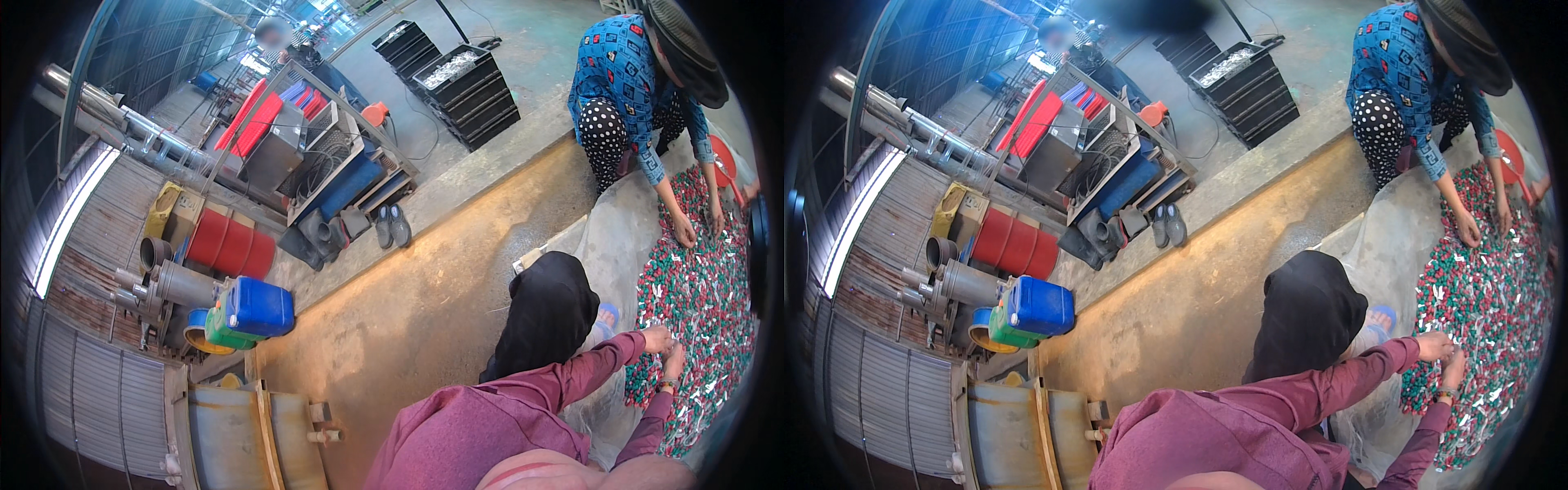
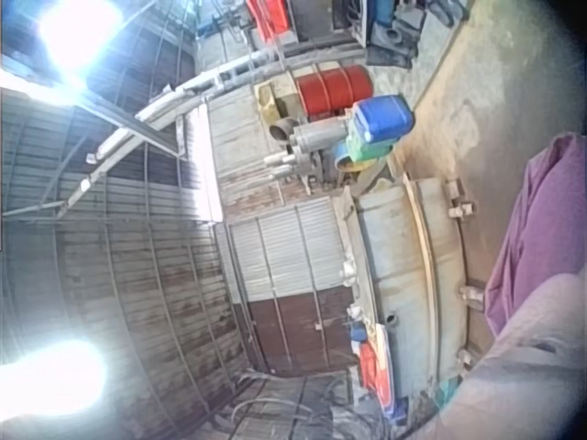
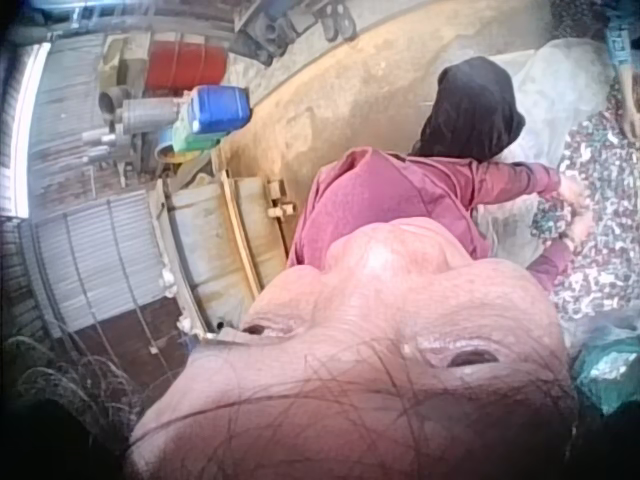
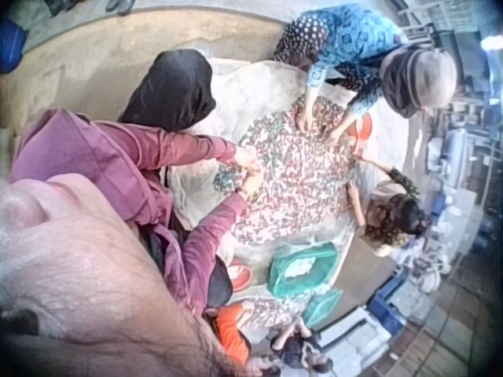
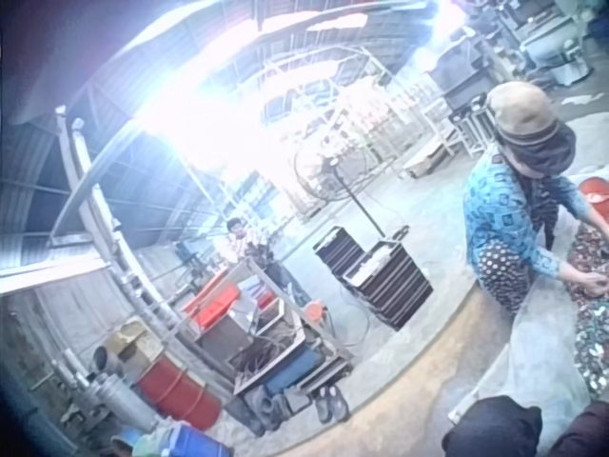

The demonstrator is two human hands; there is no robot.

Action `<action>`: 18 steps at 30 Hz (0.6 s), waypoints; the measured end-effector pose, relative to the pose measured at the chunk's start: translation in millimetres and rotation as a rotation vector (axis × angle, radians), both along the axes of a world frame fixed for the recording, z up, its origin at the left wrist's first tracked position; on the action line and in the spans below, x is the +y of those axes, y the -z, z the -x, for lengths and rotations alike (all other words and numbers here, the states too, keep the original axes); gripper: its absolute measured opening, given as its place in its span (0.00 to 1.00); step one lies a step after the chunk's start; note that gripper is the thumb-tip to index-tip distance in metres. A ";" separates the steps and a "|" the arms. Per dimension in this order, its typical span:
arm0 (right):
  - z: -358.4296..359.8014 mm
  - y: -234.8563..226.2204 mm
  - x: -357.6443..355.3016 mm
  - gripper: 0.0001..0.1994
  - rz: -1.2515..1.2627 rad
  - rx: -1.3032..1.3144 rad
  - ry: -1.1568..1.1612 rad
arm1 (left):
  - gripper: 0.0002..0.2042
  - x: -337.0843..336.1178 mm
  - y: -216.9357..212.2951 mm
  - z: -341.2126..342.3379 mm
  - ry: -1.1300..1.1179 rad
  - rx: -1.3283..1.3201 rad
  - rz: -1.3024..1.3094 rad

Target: The person sits at a table and sorts a large pile of red and green bottle caps by hand, moving them into a clear plastic bag. Another person works alongside at the same table, also sorting caps.

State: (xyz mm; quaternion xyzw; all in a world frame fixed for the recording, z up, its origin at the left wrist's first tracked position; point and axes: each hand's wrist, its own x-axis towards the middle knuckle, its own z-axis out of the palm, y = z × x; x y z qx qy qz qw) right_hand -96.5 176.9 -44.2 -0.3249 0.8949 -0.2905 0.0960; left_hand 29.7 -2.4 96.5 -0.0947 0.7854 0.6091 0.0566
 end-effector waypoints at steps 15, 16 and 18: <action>-9.7 -6.4 -5.2 0.14 -0.054 0.028 -0.019 | 0.15 0.1 2.7 1.7 -0.001 0.003 -0.010; -10.7 -8.3 -5.5 0.15 -0.070 0.063 -0.035 | 0.15 -0.1 2.9 1.9 -0.008 0.001 -0.016; -13.1 -13.0 -5.8 0.14 -0.085 0.091 -0.062 | 0.15 -0.6 3.4 2.2 -0.009 -0.017 -0.020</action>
